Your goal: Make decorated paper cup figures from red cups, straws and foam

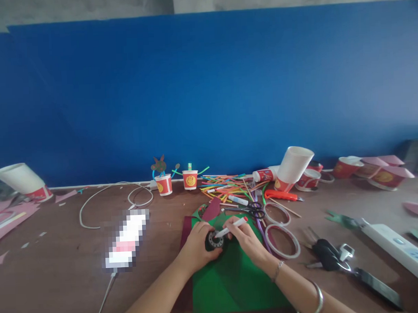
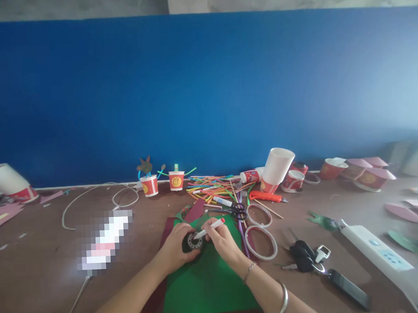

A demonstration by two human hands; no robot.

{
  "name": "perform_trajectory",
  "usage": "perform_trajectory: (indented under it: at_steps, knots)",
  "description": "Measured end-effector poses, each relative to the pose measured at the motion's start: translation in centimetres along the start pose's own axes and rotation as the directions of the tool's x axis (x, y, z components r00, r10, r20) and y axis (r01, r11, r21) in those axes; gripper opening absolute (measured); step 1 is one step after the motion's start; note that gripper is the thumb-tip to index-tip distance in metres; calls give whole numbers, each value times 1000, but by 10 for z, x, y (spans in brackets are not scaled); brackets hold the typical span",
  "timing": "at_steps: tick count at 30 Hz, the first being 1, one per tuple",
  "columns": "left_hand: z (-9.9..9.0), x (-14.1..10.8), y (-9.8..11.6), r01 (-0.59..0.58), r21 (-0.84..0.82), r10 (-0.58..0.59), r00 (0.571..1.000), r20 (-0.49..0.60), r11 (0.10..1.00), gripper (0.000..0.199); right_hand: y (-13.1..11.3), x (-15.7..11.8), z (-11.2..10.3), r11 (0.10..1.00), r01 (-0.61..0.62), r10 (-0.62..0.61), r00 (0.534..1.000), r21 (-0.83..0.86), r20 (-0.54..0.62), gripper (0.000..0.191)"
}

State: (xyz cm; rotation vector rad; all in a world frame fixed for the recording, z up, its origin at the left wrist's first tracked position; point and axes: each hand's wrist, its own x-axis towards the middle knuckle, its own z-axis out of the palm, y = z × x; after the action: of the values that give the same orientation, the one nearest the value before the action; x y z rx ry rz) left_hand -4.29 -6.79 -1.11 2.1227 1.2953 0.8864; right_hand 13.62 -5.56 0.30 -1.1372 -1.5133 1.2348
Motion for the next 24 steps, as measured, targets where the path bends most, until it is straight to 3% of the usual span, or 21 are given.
perform_trajectory:
  at_steps: [6, 13, 19, 24]
  knots:
    - [-1, 0, 0, -12, -33, 13, 1000, 14, 999, 36, -7, -9, 6, 929, 162, -183, 983, -334, -31, 23]
    - [0, 1, 0, -36, -20, 36, 999, 6, 999, 30, -7, -10, 12, 821, 237, -248, 967, -520, 50, 21]
    - [0, 2, 0, -44, -10, 45, 999, 16, 999, 28, -6, -11, 13, 799, 241, -219, 970, -551, 107, 19]
    - [1, 2, -1, -45, -15, 45, 999, 0, 999, 29, -5, -9, 13, 874, 216, -196, 976, -435, 91, 24]
